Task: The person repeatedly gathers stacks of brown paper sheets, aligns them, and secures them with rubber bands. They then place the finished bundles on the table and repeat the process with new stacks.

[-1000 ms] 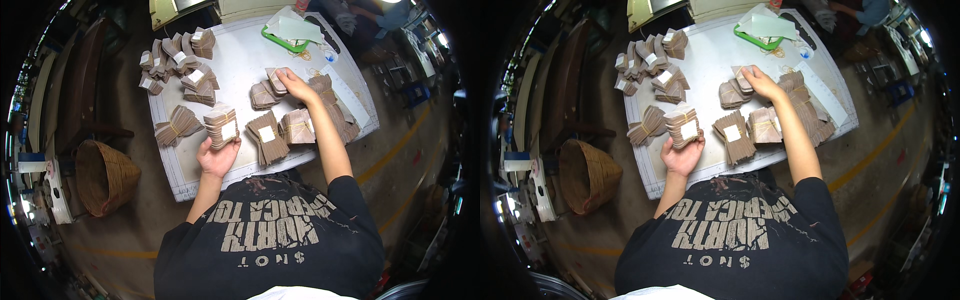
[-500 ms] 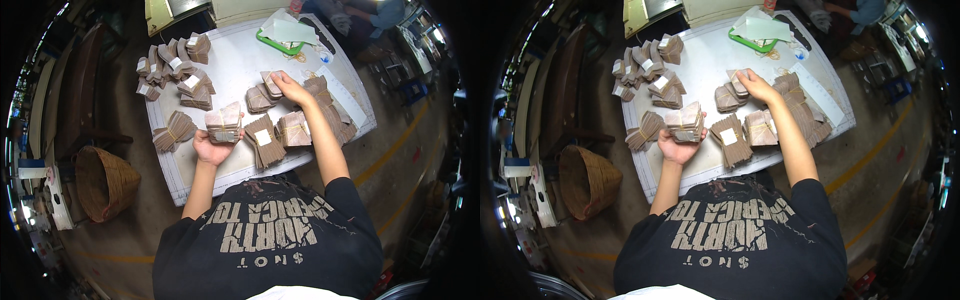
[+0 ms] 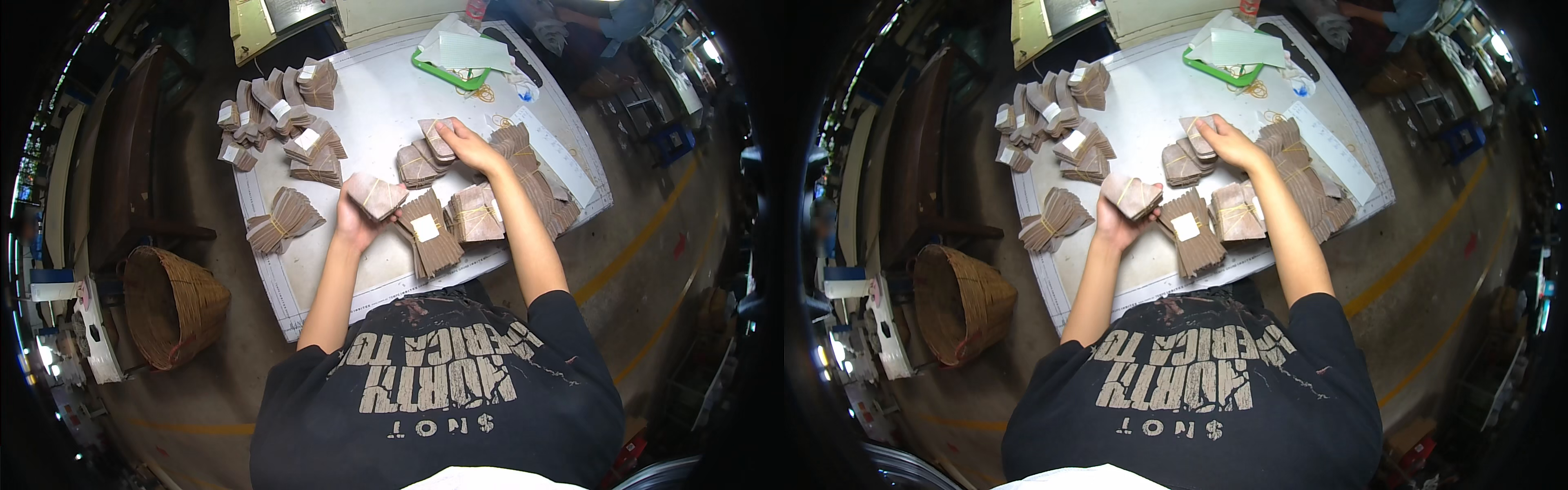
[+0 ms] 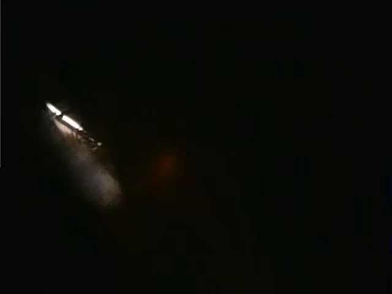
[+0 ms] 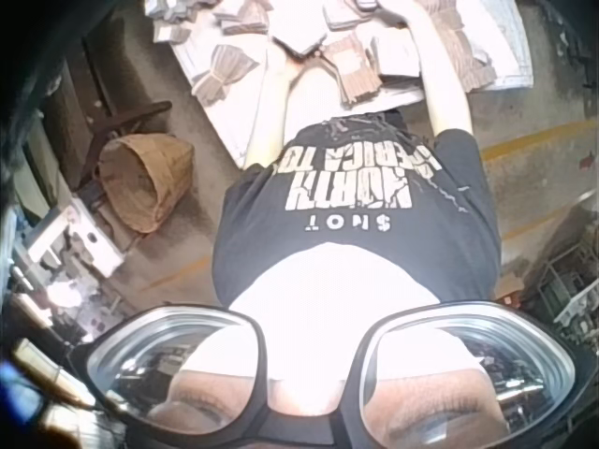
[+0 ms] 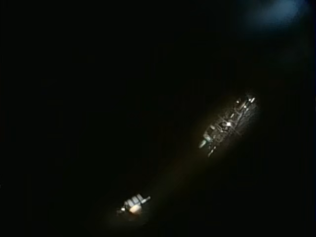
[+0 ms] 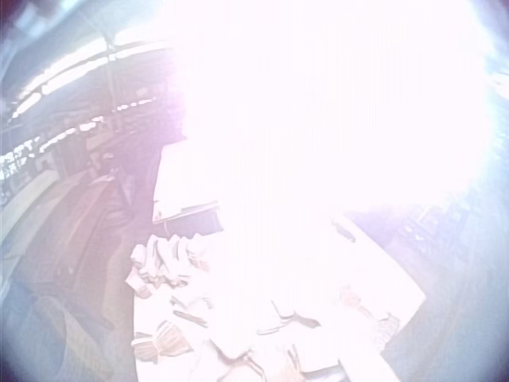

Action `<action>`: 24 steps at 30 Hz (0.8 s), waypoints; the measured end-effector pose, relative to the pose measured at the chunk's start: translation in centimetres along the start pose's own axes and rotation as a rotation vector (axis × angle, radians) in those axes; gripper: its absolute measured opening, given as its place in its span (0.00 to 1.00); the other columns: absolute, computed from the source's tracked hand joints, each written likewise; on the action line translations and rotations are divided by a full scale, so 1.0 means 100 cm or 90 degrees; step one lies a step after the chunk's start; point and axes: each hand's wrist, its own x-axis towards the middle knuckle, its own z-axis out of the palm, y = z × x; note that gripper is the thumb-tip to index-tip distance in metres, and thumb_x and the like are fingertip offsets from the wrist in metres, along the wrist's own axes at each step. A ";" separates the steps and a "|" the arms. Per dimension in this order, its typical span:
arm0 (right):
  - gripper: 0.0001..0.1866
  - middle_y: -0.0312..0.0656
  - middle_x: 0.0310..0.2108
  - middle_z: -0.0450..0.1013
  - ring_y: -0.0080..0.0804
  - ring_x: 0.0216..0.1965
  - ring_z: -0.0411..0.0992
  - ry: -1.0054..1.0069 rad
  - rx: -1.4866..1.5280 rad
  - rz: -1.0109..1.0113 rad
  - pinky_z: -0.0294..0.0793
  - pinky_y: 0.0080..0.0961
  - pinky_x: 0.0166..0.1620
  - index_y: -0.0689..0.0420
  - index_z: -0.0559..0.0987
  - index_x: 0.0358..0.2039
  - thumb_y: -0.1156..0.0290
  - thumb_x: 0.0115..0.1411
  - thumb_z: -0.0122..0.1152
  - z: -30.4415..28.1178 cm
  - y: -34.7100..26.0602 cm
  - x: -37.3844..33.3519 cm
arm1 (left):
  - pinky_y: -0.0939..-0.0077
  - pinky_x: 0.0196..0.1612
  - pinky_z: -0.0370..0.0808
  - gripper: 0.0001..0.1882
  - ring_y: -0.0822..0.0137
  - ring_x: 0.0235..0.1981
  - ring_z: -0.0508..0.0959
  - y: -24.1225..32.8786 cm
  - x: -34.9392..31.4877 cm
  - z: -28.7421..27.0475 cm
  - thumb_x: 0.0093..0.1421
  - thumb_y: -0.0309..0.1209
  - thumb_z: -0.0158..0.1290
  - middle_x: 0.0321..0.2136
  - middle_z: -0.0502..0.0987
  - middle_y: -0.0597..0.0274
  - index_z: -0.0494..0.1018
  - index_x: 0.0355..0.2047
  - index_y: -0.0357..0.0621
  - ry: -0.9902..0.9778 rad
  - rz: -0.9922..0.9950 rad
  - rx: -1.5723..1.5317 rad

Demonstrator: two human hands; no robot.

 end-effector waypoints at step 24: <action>0.43 0.65 0.67 0.68 0.51 0.71 0.64 -0.083 0.064 -0.019 0.60 0.35 0.72 0.71 0.62 0.70 0.40 0.76 0.43 -0.001 0.001 -0.004 | 0.50 0.62 0.71 0.38 0.39 0.57 0.76 -0.017 0.074 0.041 0.74 0.60 0.43 0.54 0.74 0.30 0.69 0.63 0.34 0.267 0.263 0.631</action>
